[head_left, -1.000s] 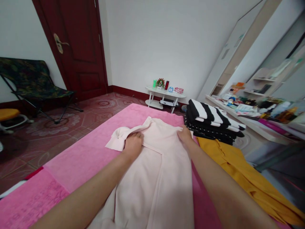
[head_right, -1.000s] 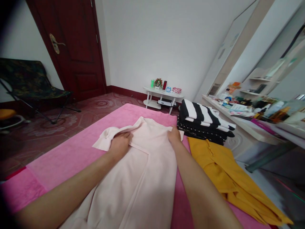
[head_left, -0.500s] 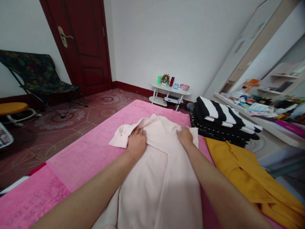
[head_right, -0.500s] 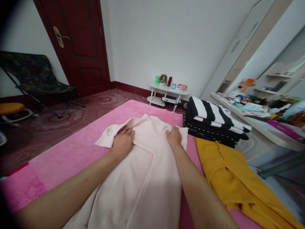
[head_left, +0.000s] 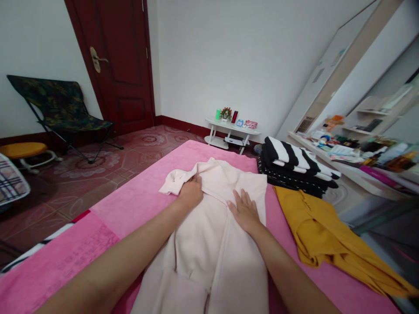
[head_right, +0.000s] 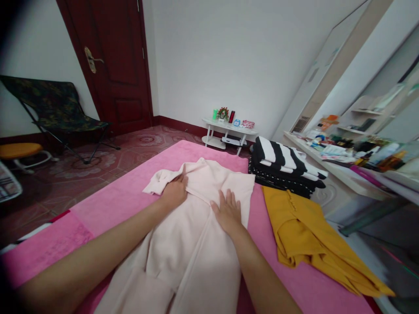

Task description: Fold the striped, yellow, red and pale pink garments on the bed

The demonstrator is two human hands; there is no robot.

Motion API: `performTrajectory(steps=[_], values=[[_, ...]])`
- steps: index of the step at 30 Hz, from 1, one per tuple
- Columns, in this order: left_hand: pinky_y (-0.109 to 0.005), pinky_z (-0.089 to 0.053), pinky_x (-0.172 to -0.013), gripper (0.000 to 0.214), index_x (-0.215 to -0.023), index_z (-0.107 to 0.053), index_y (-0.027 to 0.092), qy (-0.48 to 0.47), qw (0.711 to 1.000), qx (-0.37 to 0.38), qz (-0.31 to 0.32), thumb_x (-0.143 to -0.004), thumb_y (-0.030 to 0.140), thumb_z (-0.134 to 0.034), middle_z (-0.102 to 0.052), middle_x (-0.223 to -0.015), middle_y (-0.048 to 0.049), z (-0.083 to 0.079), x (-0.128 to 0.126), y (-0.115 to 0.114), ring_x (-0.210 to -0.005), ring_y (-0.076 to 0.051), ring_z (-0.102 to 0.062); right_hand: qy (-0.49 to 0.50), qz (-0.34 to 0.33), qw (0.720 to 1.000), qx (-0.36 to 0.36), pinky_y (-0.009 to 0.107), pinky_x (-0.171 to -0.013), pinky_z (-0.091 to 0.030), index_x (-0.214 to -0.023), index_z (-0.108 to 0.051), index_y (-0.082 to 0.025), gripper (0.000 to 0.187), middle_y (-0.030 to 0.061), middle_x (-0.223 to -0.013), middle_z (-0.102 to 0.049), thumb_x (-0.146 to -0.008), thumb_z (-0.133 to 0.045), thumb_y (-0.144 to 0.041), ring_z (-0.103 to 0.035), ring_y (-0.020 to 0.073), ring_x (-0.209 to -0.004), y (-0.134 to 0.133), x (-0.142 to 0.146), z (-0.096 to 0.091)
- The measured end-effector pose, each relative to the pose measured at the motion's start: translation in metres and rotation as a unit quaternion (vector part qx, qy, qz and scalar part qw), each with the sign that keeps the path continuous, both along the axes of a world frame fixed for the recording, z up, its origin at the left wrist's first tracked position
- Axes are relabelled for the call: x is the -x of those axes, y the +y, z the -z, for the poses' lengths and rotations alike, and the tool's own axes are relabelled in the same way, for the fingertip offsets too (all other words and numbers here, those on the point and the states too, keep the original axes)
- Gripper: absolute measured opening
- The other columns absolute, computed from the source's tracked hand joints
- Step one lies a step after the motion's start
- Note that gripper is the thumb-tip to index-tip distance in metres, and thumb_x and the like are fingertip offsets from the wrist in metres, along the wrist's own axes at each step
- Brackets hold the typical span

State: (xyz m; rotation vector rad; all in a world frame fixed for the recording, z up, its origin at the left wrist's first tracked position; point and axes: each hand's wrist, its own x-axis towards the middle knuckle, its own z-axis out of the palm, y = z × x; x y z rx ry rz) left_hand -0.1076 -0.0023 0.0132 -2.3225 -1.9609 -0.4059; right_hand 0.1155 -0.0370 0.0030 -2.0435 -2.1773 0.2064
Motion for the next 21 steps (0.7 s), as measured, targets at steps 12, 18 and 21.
performTrajectory(steps=[12, 18, 21], values=[[-0.042, -0.038, -0.094, 0.059, -0.136, -0.039, 0.023, 0.024, 0.995, -0.094, 0.023, -0.080, 0.031, -0.055, -0.052, -0.126, -0.0125, -0.043, 0.047, -0.053, -0.116, -0.029, -0.045, -0.001, -0.024, 0.998, -0.066, 0.051, -0.111, -0.012, -0.146, -0.024, -0.023, 0.063, 0.0119, -0.154, -0.016, -0.092, -0.031, -0.053, -0.013, 0.0273, -0.141, -0.047, 0.003, 0.001], [-0.028, -0.045, -0.074, 0.030, -0.109, -0.059, 0.022, -0.055, 0.994, 0.054, -0.072, -0.085, 0.034, -0.046, -0.067, -0.101, -0.0085, -0.034, 0.074, -0.021, -0.093, -0.022, -0.062, 0.032, -0.032, 0.996, -0.075, 0.048, -0.112, -0.013, -0.145, -0.029, -0.023, 0.061, 0.0106, -0.153, -0.020, -0.092, -0.032, -0.053, -0.015, 0.0254, -0.141, -0.053, 0.000, -0.001], [-0.028, -0.045, -0.070, 0.035, -0.096, -0.064, 0.016, -0.087, 0.991, 0.054, -0.082, -0.087, 0.040, -0.040, -0.069, -0.095, -0.0123, -0.056, 0.074, -0.005, -0.089, -0.025, -0.064, 0.049, -0.031, 0.995, -0.080, 0.048, -0.112, -0.013, -0.144, -0.030, -0.024, 0.060, 0.0095, -0.153, -0.022, -0.091, -0.033, -0.053, -0.016, 0.0245, -0.141, -0.053, -0.002, -0.001]])
